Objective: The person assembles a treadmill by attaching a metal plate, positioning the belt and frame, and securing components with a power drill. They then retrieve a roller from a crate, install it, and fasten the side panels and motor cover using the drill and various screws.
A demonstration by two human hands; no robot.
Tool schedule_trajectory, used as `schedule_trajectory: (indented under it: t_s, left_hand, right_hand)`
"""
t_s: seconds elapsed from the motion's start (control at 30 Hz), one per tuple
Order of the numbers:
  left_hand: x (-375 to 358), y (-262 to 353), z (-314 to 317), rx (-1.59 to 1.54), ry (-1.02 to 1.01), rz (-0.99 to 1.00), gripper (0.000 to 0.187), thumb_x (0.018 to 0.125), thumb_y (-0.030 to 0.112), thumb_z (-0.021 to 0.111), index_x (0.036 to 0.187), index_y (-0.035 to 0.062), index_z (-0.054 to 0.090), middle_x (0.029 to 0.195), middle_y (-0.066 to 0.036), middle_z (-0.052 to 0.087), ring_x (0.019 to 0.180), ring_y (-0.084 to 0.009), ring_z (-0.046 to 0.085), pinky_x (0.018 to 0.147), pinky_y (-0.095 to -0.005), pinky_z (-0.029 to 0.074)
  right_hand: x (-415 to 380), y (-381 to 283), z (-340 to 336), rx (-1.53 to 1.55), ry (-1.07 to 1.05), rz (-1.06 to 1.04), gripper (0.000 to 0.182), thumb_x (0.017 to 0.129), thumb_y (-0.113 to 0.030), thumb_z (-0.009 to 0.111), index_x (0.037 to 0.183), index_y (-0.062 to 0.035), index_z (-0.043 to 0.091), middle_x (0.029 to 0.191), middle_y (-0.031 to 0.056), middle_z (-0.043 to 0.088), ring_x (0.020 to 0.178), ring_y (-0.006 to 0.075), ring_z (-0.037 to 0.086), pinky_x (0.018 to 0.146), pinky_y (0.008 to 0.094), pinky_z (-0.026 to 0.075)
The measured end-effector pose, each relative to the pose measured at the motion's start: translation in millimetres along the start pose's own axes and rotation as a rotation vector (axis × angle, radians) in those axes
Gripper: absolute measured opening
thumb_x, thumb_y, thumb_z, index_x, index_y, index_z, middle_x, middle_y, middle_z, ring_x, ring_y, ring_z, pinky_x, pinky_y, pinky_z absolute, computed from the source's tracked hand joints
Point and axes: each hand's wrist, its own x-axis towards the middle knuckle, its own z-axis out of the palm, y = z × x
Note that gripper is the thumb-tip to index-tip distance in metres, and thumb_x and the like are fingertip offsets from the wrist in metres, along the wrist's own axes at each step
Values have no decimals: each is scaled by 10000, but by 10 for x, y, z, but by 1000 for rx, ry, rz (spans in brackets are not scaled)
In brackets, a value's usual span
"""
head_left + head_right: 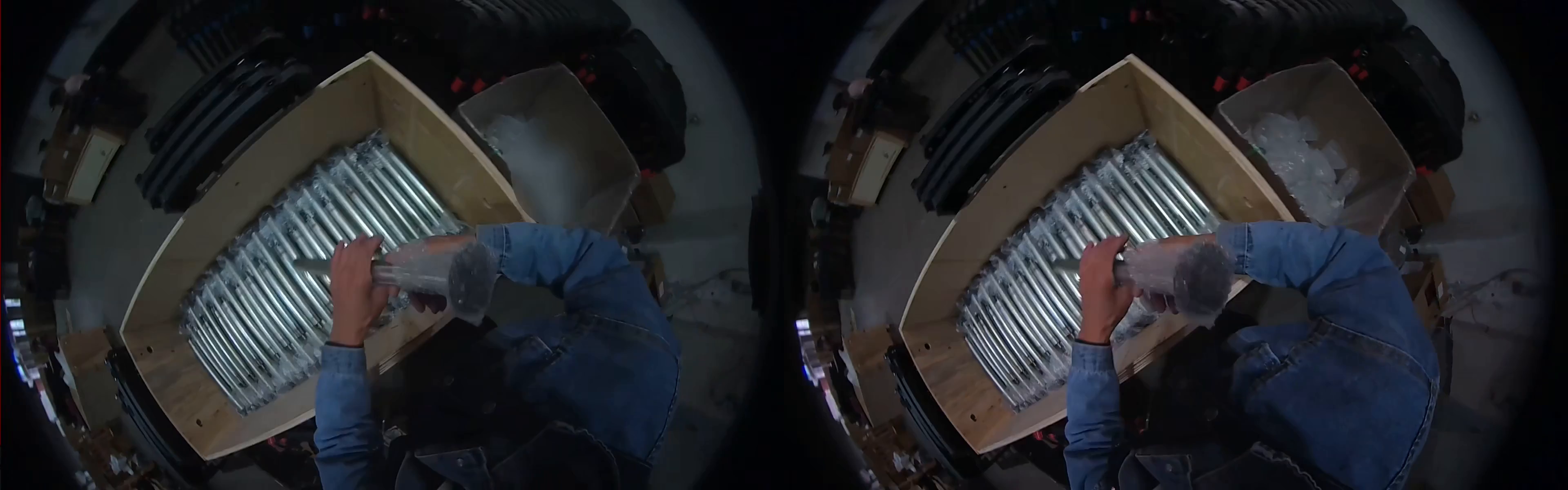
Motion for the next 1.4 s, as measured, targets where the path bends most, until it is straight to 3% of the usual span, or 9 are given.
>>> schedule_trajectory:
  t_s: [0.2, 0.27, 0.43, 0.67, 0.77, 0.93, 1.03, 1.23, 1.4]
  left_hand:
    - [-128, 379, -394, 182, -134, -148, 481, 737, 109, 745, 1199, 120, 613, 1037, -101, 690, 851, -318, 693, 720, -405, 555]
    - [-259, 411, -351, 182, -184, -198, 489, 737, 107, 743, 1207, 118, 606, 1062, -109, 690, 879, -325, 692, 727, -410, 557]
    - [-619, 546, -46, 13, -234, -361, 340, 828, 173, 699, 1139, 95, 588, 796, -216, 684, 761, -424, 682, 655, -504, 527]
    - [-1591, 851, 159, -468, -42, -477, 460, 833, 276, 750, 1165, 23, 556, 950, -232, 687, 899, -414, 680, 765, -473, 533]
    - [-2129, 1030, 50, -482, 52, -651, 473, 847, 312, 736, 1173, 24, 550, 949, -221, 690, 895, -409, 678, 793, -489, 520]
    - [-3122, 1180, -80, -654, 235, -719, 480, 941, 420, 644, 1196, 29, 530, 895, -178, 664, 747, -339, 668, 723, -453, 508]
    - [-3650, 1496, -452, -831, 342, -860, 438, 977, 409, 599, 1204, 43, 515, 822, -126, 629, 715, -247, 647, 666, -380, 526]
    - [-4834, 1699, -867, -1124, 850, -828, 346, 1031, 276, 539, 1271, 32, 484, 808, -33, 541, 645, -92, 570, 545, -234, 458]
    - [-5619, 1754, -912, -1087, 1369, -762, 325, 1021, 205, 524, 1289, 23, 488, 891, -60, 581, 647, -116, 577, 578, -253, 471]
  right_hand:
    - [-491, 312, -556, 406, 401, -355, 1036, 836, -892, 206, 1296, -47, 590, 799, 17, 659, 516, 106, 558, 431, 251, 414]
    - [-620, 357, -513, 441, 157, -459, 821, 928, -768, 387, 1275, -61, 615, 780, -16, 643, 489, 58, 481, 426, 220, 328]
    - [-507, 604, -416, -252, 1014, -745, 288, 952, -268, 684, 1098, -21, 717, 797, -5, 664, 596, 64, 546, 478, 226, 403]
    - [-1973, 901, -2727, 289, 1458, -919, 337, 967, -420, 611, 896, -91, 641, 797, 52, 625, 759, 175, 599, 711, 347, 518]
    - [-1821, 794, -3038, 427, 1307, -799, 409, 1007, -399, 541, 1261, -79, 553, 1120, 84, 650, 836, 156, 614, 743, 321, 529]
    - [455, 634, -734, -252, 595, -602, 546, 1045, -432, 430, 1489, -113, 424, 1423, 88, 509, 1153, 191, 534, 964, 350, 408]
    - [1445, 987, 2303, -505, 32, -447, 467, 1037, -408, 469, 1260, -26, 619, 1075, 90, 675, 978, 179, 629, 840, 329, 499]
    - [2438, 1689, 4132, -677, -811, -55, 283, 1008, -229, 571, 926, 22, 675, 932, 114, 692, 912, 179, 650, 862, 320, 497]
    - [4565, 2749, 4977, -972, -709, 32, 199, 945, -154, 645, 1039, 14, 694, 905, 82, 697, 864, 143, 656, 781, 301, 525]
